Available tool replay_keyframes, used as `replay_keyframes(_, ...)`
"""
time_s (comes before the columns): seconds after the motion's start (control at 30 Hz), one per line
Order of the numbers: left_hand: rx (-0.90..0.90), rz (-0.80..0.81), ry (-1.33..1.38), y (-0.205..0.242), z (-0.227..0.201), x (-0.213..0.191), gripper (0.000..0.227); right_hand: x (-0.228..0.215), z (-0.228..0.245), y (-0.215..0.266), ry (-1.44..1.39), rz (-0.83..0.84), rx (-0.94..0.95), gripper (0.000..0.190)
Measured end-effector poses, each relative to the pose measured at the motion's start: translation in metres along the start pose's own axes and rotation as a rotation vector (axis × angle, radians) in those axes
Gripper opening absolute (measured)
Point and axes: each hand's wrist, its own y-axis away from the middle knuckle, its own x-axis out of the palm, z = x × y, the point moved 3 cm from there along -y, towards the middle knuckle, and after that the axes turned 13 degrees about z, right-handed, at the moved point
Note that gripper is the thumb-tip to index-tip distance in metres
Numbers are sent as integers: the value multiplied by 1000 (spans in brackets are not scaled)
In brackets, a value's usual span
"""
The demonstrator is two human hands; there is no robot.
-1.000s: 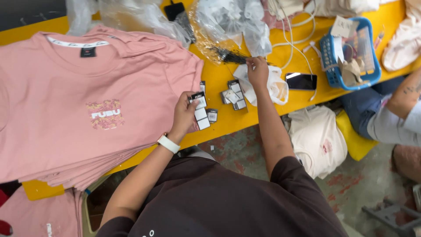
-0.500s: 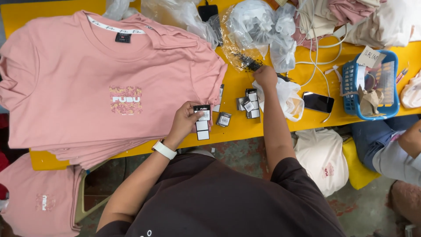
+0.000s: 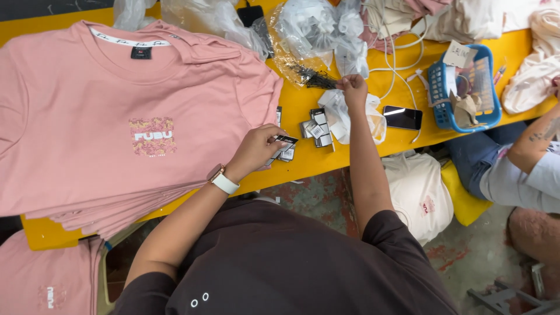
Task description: Attaching brand tags to t-shirts and stacking them on a work table.
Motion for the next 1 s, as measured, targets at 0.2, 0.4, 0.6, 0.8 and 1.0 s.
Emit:
replay_keyframes(0.2, 236, -44, -487, 5, -48, -6, 16, 5, 50, 22, -416, -179, -188, 2)
replay_keyframes(0.4, 517, -390, -1234, 22, -85, -10, 8, 76, 204, 132, 226, 326, -639, 13)
replay_keyframes(0.6, 239, -201, -938, 82, -40, -73, 20, 109, 281, 182, 325, 531, -661, 10)
replay_keyframes(0.8, 105, -349, -649, 159, -6, -137, 13, 165, 273, 169, -186, 479, -347, 18)
replay_keyframes(1.0, 220, -381, -113, 195, 5, -172, 20, 249, 278, 139, -1194, 501, -157, 8)
